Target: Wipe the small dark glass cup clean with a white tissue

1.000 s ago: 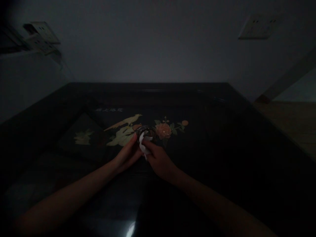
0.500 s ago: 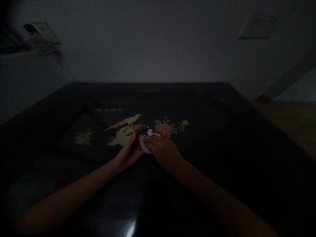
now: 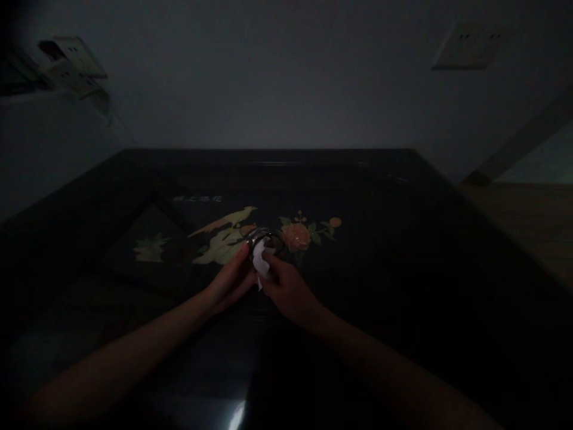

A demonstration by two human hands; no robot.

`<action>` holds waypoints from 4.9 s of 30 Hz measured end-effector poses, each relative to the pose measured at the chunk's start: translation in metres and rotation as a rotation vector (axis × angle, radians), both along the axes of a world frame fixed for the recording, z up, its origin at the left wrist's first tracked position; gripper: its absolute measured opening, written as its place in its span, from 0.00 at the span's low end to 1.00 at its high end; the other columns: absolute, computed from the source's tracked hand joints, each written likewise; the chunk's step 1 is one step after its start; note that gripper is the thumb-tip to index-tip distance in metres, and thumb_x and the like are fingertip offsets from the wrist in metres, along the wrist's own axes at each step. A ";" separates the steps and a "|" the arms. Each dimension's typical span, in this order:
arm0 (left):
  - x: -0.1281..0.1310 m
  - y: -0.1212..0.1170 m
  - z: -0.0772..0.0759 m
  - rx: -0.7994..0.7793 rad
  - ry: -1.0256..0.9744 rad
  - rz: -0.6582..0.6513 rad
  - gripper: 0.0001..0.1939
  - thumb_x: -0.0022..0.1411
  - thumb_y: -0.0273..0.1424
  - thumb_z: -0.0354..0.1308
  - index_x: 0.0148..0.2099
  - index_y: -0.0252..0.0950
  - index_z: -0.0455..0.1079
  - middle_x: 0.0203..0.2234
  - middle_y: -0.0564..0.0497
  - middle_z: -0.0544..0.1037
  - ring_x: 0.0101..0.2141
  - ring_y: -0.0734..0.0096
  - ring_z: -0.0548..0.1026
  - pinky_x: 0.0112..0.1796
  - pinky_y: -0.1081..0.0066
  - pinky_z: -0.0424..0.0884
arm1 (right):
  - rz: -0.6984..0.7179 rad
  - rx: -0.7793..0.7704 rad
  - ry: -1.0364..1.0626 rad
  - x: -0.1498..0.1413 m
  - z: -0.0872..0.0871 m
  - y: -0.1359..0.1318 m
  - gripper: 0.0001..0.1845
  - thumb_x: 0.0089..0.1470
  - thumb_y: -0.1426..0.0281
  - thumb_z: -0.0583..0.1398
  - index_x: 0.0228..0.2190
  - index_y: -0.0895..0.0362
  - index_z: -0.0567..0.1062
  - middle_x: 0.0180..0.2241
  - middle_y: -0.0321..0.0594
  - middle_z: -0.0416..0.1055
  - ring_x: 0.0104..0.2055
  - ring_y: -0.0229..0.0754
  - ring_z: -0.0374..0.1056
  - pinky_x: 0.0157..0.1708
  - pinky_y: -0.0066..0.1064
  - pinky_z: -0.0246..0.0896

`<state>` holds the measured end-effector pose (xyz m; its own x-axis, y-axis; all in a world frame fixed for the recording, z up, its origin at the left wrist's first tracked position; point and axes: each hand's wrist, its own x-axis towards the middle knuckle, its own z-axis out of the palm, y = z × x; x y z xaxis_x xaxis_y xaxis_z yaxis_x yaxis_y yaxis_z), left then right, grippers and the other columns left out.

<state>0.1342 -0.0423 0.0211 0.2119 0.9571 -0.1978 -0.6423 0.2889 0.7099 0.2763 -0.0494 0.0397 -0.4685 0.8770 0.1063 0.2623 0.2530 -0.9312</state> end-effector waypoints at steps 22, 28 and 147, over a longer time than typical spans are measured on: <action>-0.003 0.000 -0.005 0.066 0.008 -0.046 0.22 0.52 0.42 0.64 0.47 0.37 0.69 0.41 0.46 0.75 0.36 0.66 0.74 0.34 0.69 0.71 | 0.088 0.430 -0.510 0.022 0.025 0.019 0.20 0.50 0.83 0.53 0.41 0.59 0.76 0.43 0.46 0.76 0.47 0.46 0.70 0.47 0.39 0.65; -0.002 -0.004 -0.007 0.133 0.200 -0.034 0.28 0.36 0.30 0.74 0.42 0.35 0.68 0.31 0.52 0.75 0.25 0.77 0.69 0.23 0.77 0.61 | 0.066 0.149 -0.276 0.024 0.028 0.022 0.13 0.50 0.81 0.53 0.31 0.60 0.77 0.31 0.41 0.77 0.35 0.44 0.72 0.38 0.35 0.65; 0.003 -0.005 -0.002 0.040 -0.002 -0.087 0.24 0.52 0.45 0.63 0.45 0.34 0.72 0.42 0.43 0.78 0.50 0.55 0.72 0.50 0.60 0.67 | 0.174 0.407 -0.540 0.015 0.039 0.001 0.24 0.49 0.84 0.53 0.46 0.59 0.74 0.46 0.46 0.76 0.48 0.45 0.71 0.49 0.37 0.65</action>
<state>0.1367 -0.0469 0.0193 0.2949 0.9421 -0.1595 -0.6177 0.3154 0.7204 0.2914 -0.0481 0.0787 -0.6785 0.7242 0.1232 0.5857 0.6345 -0.5044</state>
